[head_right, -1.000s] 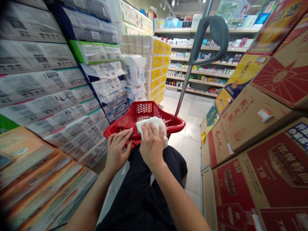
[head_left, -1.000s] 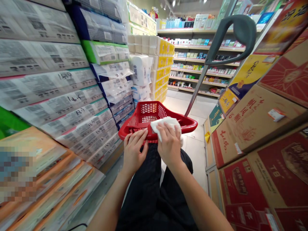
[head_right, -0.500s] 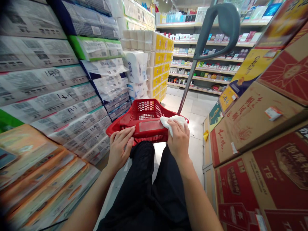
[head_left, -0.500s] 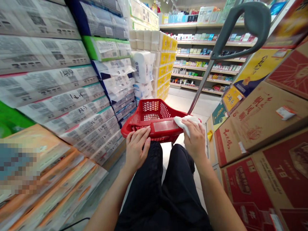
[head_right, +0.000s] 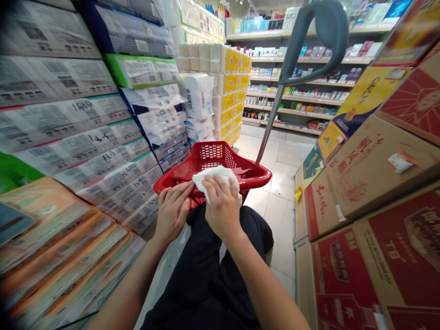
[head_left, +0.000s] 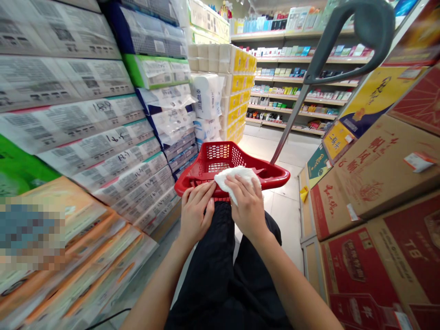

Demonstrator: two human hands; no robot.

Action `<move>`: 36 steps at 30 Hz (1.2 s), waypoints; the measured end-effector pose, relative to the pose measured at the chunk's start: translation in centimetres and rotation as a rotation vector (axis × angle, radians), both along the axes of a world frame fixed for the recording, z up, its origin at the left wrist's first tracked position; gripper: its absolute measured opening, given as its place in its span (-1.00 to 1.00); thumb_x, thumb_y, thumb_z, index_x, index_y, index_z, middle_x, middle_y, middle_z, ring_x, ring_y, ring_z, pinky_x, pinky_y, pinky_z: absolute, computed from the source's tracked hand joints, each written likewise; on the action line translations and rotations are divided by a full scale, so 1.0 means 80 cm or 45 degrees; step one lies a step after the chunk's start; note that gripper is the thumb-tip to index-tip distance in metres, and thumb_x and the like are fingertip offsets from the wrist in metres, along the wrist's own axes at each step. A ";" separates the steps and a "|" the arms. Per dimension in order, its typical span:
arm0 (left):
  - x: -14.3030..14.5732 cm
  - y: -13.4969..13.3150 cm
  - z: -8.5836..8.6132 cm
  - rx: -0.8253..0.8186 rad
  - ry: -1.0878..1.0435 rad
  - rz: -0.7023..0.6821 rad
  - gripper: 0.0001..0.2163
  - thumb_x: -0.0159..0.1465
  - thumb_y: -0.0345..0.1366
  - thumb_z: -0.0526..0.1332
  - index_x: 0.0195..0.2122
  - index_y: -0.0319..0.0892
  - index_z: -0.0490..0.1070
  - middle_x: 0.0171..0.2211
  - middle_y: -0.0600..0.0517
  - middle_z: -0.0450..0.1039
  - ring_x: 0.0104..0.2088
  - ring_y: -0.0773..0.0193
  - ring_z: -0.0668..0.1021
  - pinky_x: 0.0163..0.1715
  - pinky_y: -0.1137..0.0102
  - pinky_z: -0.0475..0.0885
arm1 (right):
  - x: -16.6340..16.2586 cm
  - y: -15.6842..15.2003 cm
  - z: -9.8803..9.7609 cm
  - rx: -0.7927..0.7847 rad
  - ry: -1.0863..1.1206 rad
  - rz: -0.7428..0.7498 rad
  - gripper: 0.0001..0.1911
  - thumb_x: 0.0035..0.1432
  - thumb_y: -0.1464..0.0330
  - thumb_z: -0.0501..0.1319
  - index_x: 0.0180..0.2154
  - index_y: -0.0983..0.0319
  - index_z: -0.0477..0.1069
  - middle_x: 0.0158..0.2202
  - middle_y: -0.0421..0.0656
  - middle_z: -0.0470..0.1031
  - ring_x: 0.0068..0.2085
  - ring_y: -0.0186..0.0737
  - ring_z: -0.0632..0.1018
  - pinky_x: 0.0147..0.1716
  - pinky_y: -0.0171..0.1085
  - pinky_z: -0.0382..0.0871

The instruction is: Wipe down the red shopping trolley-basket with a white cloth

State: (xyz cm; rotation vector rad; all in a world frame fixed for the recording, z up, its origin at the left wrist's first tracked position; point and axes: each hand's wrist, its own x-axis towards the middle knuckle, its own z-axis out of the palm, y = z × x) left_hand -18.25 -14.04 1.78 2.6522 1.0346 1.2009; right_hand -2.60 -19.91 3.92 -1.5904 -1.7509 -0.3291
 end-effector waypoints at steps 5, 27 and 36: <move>0.002 -0.001 -0.002 -0.010 -0.025 0.001 -0.59 0.38 -0.36 -0.04 0.24 -0.05 0.25 0.18 -0.01 0.38 0.16 0.17 0.39 0.16 0.16 0.15 | 0.055 -0.013 -0.001 0.025 0.018 -0.130 -0.60 0.24 0.51 0.03 0.07 0.14 0.36 0.15 -0.16 0.45 0.23 -0.18 0.36 0.31 -0.03 -0.09; 0.006 0.001 -0.007 0.009 -0.046 0.030 -0.61 0.38 -0.36 -0.02 0.22 -0.06 0.28 0.18 0.00 0.39 0.16 0.19 0.40 0.15 0.19 0.16 | 0.096 -0.018 -0.014 0.106 0.127 -0.157 -0.65 0.29 0.44 0.03 0.06 0.14 0.36 0.13 -0.15 0.46 0.21 -0.19 0.39 0.30 -0.04 -0.04; 0.003 -0.002 -0.004 -0.007 -0.048 0.039 -0.63 0.40 -0.34 -0.03 0.19 -0.09 0.32 0.15 -0.02 0.41 0.15 0.20 0.41 0.17 0.20 0.14 | 0.092 -0.018 -0.019 0.170 0.166 -0.140 -0.67 0.30 0.42 0.03 0.05 0.13 0.38 0.12 -0.16 0.48 0.21 -0.19 0.40 0.29 -0.05 -0.04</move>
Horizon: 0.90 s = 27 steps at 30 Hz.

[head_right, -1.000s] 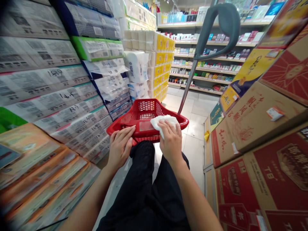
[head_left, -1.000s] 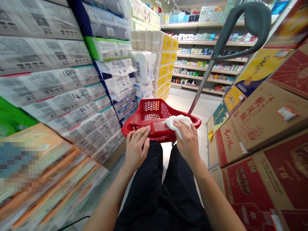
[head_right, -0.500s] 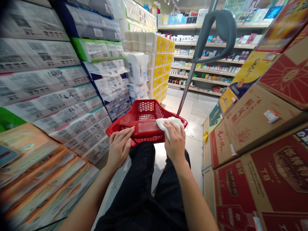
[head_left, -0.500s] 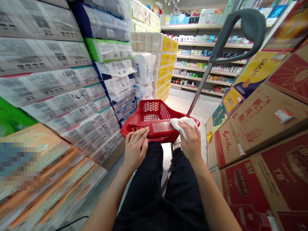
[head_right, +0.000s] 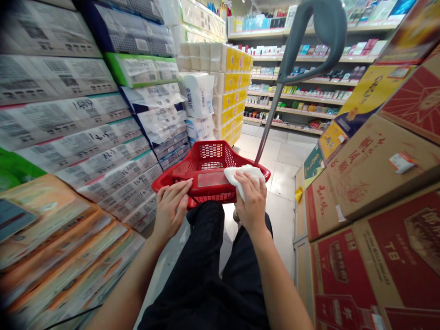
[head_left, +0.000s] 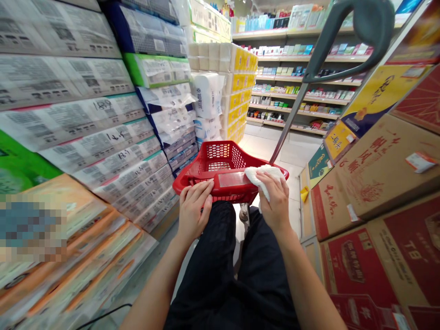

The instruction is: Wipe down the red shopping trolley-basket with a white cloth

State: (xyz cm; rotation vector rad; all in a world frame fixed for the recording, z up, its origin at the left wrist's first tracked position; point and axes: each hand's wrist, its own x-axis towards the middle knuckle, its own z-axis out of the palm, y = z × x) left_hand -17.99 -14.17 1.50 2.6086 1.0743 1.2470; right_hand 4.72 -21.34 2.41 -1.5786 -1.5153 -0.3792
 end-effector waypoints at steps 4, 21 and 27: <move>0.001 0.000 0.000 -0.001 -0.019 0.021 -0.63 0.40 -0.33 -0.03 0.19 -0.10 0.33 0.14 -0.02 0.42 0.14 0.20 0.41 0.17 0.19 0.14 | -0.001 0.000 0.004 -0.088 0.004 -0.030 -0.63 0.31 0.41 0.02 0.11 0.11 0.34 0.17 -0.17 0.43 0.22 -0.20 0.38 0.27 -0.07 0.00; -0.005 0.001 0.000 0.002 -0.001 0.019 -0.62 0.41 -0.33 -0.05 0.20 -0.09 0.30 0.14 -0.01 0.42 0.15 0.20 0.40 0.18 0.19 0.12 | -0.085 0.019 0.025 -0.220 -0.142 0.194 -0.59 0.27 0.47 0.03 0.12 0.15 0.33 0.16 -0.17 0.44 0.23 -0.21 0.35 0.28 -0.07 -0.06; -0.004 0.001 -0.001 -0.016 -0.012 0.009 -0.62 0.40 -0.33 -0.05 0.21 -0.09 0.30 0.15 -0.01 0.41 0.16 0.19 0.39 0.18 0.18 0.12 | 0.002 0.001 0.016 -0.178 -0.027 -0.107 -0.64 0.28 0.43 0.02 0.07 0.13 0.38 0.14 -0.16 0.46 0.20 -0.16 0.39 0.24 -0.04 0.00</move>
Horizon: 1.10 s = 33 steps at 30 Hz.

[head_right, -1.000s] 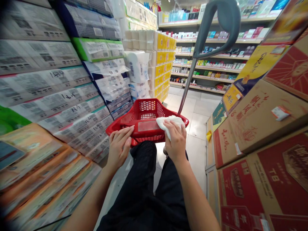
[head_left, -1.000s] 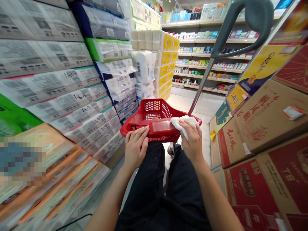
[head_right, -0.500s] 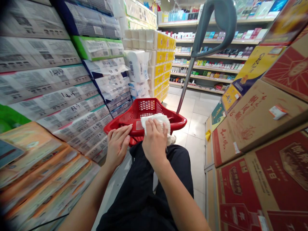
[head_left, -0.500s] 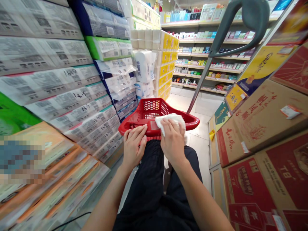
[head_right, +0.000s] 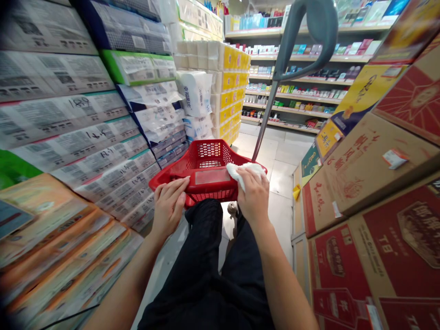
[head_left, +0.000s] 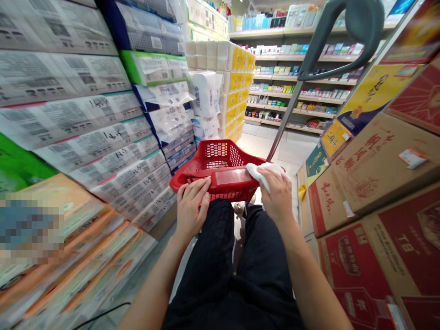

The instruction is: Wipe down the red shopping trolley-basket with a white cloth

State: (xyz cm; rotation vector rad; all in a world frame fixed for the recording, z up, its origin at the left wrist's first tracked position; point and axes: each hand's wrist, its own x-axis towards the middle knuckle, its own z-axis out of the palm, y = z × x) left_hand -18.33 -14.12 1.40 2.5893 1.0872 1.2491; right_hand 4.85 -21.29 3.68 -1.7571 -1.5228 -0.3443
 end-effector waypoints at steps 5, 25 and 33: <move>0.002 -0.001 0.000 -0.014 -0.030 -0.002 -0.63 0.41 -0.31 -0.05 0.20 -0.09 0.31 0.15 -0.01 0.42 0.15 0.19 0.39 0.18 0.17 0.12 | -0.026 0.009 0.002 -0.028 0.001 -0.130 -0.61 0.24 0.46 0.03 0.07 0.18 0.38 0.15 -0.11 0.44 0.22 -0.09 0.36 0.27 0.05 -0.08; -0.002 -0.030 -0.003 0.131 0.389 0.172 -0.42 0.41 -0.18 -0.01 0.39 -0.24 -0.14 0.37 -0.13 -0.01 0.36 0.06 0.14 0.31 0.13 0.08 | -0.007 -0.003 -0.005 0.022 -0.028 -0.030 -0.58 0.24 0.48 0.03 0.09 0.12 0.36 0.16 -0.16 0.44 0.21 -0.17 0.38 0.28 -0.01 -0.04; 0.001 -0.031 -0.015 0.144 0.403 0.222 -0.34 0.40 -0.14 0.01 0.40 -0.28 -0.27 0.39 -0.16 -0.09 0.37 0.04 0.07 0.31 0.11 0.07 | -0.102 0.015 0.008 -0.068 -0.087 0.099 -0.56 0.20 0.49 0.06 0.11 0.21 0.35 0.19 -0.11 0.40 0.26 -0.10 0.31 0.31 0.03 -0.14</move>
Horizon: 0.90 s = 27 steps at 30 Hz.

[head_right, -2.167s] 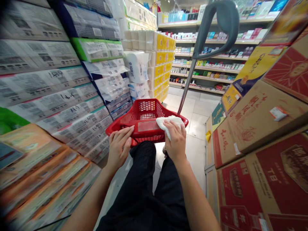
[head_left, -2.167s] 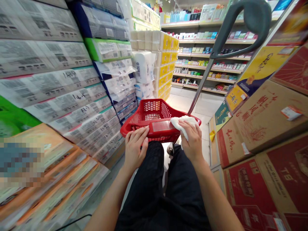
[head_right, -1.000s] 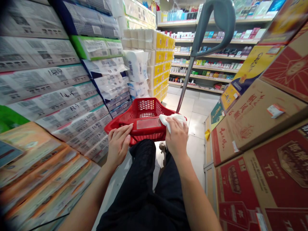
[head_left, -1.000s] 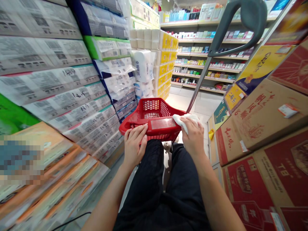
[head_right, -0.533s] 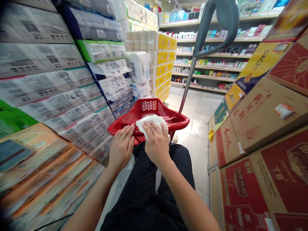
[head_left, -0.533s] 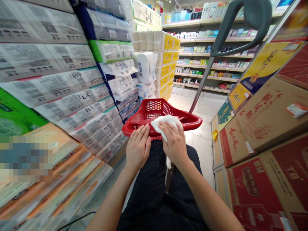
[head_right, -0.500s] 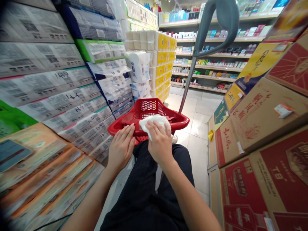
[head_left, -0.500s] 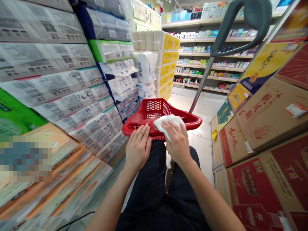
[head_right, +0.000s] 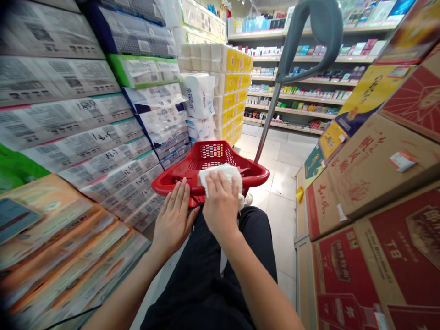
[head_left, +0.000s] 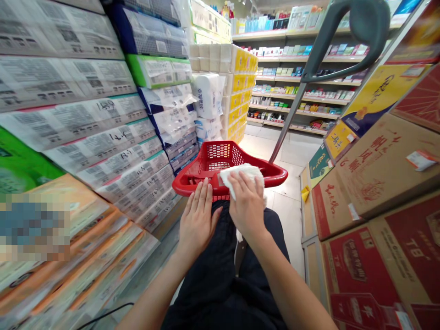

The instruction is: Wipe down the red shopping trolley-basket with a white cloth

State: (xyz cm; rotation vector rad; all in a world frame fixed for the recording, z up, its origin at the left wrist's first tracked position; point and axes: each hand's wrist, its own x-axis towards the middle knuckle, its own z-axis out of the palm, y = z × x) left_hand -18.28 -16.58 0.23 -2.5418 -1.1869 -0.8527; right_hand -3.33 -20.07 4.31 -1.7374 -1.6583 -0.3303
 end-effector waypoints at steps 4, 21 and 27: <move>-0.001 -0.002 0.002 -0.015 -0.004 -0.012 -0.35 0.39 -0.17 0.01 0.40 -0.28 -0.26 0.39 -0.15 -0.10 0.38 0.05 0.06 0.31 0.13 0.06 | -0.024 0.004 -0.002 0.010 -0.038 0.167 -0.56 0.24 0.45 0.06 0.15 0.17 0.31 0.19 -0.15 0.40 0.27 -0.16 0.29 0.33 -0.01 -0.14; 0.006 -0.005 0.002 -0.055 -0.078 0.014 -0.36 0.40 -0.11 0.01 0.40 -0.27 -0.20 0.39 -0.16 -0.09 0.38 0.04 0.06 0.31 0.10 0.07 | 0.032 0.000 -0.004 0.046 0.018 -0.110 -0.60 0.21 0.49 0.05 0.06 0.18 0.38 0.16 -0.12 0.43 0.24 -0.09 0.33 0.30 0.06 -0.13; 0.006 -0.007 0.003 -0.037 -0.091 0.005 -0.38 0.40 -0.15 0.00 0.40 -0.25 -0.20 0.39 -0.16 -0.08 0.37 0.04 0.07 0.30 0.10 0.09 | -0.008 -0.002 -0.003 0.018 -0.033 0.166 -0.55 0.24 0.47 0.05 0.14 0.14 0.32 0.19 -0.16 0.41 0.27 -0.16 0.29 0.33 -0.02 -0.16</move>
